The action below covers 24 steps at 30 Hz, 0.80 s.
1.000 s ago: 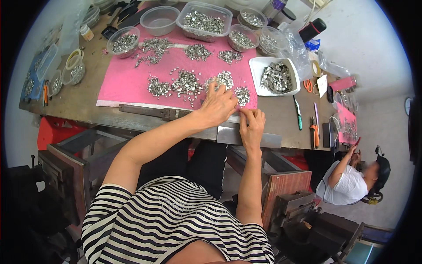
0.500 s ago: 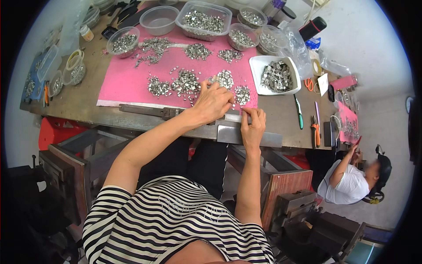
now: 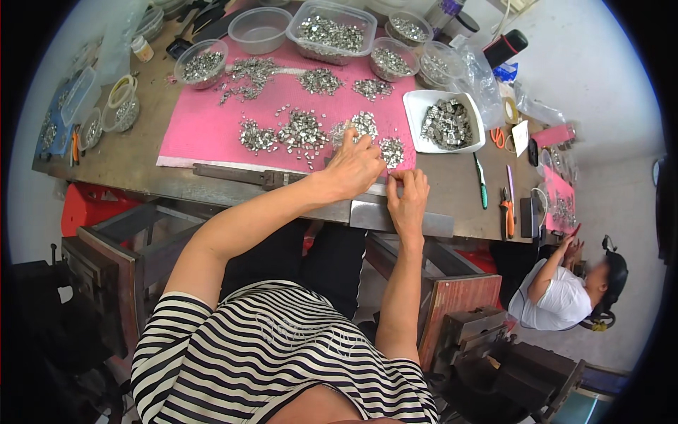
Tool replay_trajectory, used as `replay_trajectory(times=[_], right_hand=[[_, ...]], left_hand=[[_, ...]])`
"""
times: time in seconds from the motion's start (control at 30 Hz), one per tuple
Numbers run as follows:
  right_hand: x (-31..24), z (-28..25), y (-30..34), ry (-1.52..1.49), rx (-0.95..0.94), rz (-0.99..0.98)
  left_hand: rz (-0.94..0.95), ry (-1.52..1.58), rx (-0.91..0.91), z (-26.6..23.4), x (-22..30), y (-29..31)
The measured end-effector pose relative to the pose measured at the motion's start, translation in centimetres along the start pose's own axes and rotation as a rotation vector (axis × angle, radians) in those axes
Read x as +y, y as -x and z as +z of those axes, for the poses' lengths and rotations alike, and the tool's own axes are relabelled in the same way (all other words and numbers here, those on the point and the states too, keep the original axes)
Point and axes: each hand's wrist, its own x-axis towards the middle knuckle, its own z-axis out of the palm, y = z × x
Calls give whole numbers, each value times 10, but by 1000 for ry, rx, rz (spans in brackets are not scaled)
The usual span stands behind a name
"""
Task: The person aligns small metal pieces into a metal holder by hand, places the holder into a manual press machine, and rotates the machine's hand wheel. Afterwards, the person removes the holder and loads more metal pieces into it.
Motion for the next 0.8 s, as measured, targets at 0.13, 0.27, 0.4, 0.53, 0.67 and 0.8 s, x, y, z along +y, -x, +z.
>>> replay_trajectory(times=[0.13,0.27,0.4,0.53,0.67,0.8], right_hand=[[0,0,0,31,-17,-22],[-5,-4,5,15,9,6],[-45,5,3,-273,2,-95],[-77,24,7,-299,-49,-178],[-81,35,10,-241,-70,-219],[-83,34,8,-211,-67,-260]], left_hand=[[-32,88,21,-13,-9,5],[-160,205,70,-60,-24,31],[-169,260,61,-74,-25,70],[-146,245,112,-64,-21,87],[-112,179,125,-61,-19,89],[-105,175,141,-61,-20,93]])
